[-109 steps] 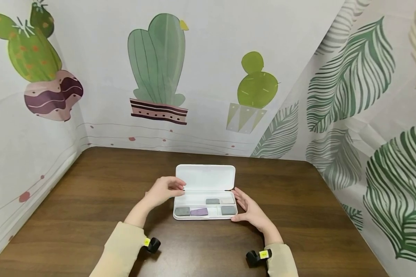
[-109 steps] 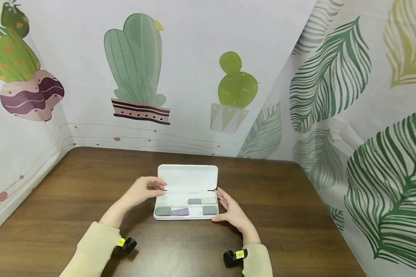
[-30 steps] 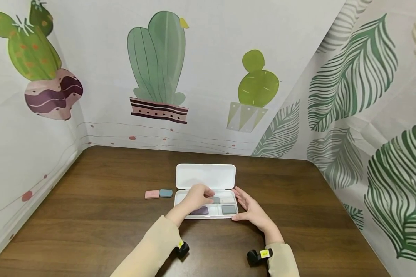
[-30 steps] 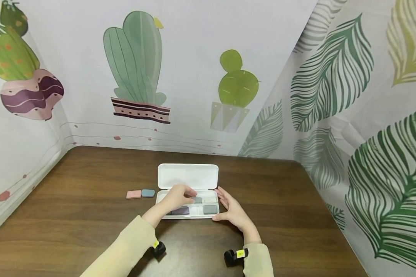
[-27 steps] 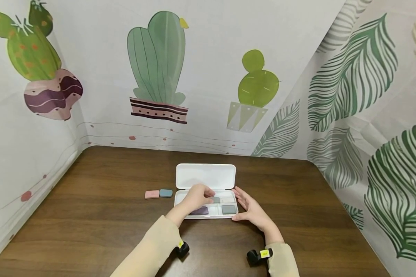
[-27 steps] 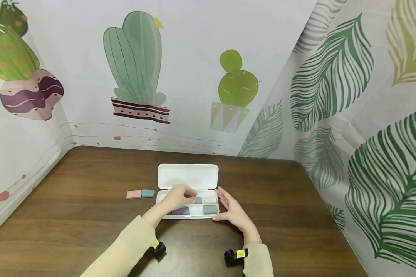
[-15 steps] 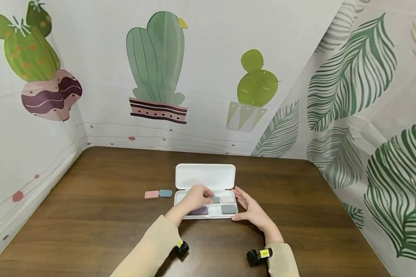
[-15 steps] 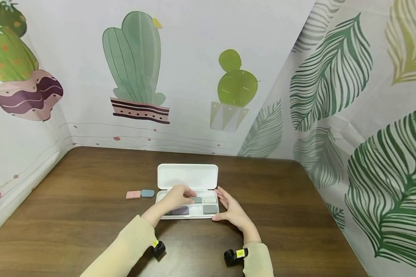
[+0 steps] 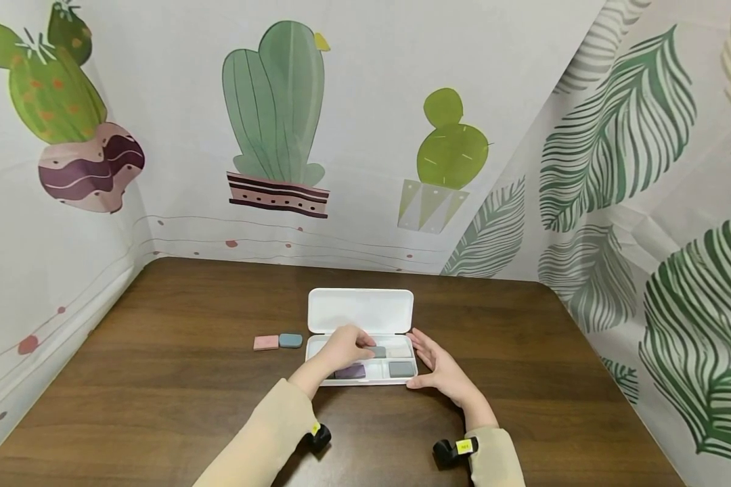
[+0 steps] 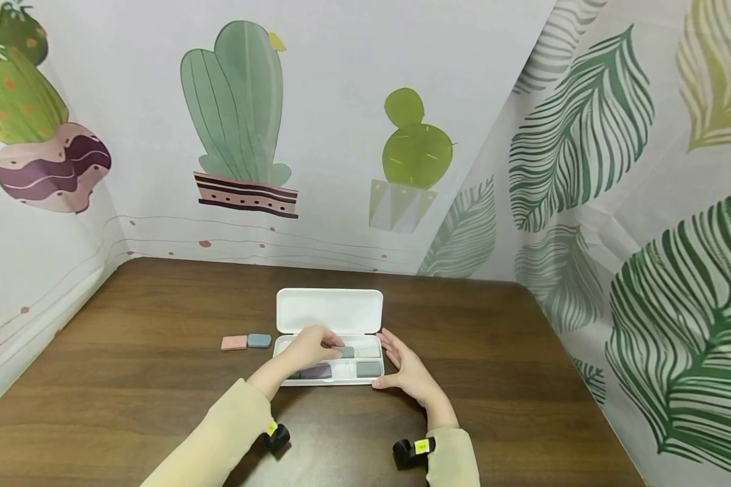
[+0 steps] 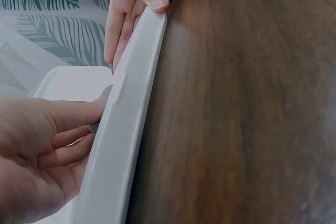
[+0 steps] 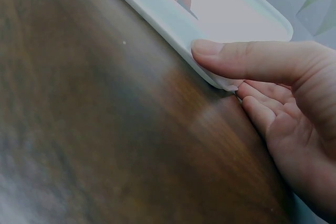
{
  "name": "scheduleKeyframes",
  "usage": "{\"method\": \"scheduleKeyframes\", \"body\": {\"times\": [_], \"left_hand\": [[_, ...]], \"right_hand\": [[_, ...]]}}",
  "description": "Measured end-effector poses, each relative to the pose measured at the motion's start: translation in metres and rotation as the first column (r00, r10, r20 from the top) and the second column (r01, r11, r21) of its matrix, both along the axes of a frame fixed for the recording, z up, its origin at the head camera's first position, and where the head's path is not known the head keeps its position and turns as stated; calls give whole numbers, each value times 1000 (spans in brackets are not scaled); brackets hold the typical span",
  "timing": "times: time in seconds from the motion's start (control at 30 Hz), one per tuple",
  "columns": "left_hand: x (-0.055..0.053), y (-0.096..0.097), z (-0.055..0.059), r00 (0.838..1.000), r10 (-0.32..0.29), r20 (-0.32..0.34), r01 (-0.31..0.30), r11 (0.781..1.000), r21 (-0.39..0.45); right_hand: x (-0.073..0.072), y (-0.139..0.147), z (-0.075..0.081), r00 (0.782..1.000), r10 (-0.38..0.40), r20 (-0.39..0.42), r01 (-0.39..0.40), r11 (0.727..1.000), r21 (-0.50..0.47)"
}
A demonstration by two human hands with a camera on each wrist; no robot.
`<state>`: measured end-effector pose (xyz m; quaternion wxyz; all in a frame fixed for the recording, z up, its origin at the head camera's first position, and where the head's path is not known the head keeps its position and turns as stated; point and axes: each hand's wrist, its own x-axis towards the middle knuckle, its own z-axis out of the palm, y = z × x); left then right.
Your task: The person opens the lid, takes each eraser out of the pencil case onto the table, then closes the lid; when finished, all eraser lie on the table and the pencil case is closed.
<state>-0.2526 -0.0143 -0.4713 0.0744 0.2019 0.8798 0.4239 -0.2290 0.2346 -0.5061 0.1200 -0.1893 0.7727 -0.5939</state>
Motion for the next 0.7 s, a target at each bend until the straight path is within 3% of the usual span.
{"method": "scheduleKeyframes", "body": {"times": [0.33, 0.7], "left_hand": [[1, -13, 6, 999, 14, -32, -12, 999, 42], [-5, -62, 14, 998, -43, -40, 46, 996, 70]], "right_hand": [[0, -1, -1, 1000, 0, 2, 0, 1000, -5], [0, 0, 0, 1000, -3, 7, 3, 1000, -5]]}}
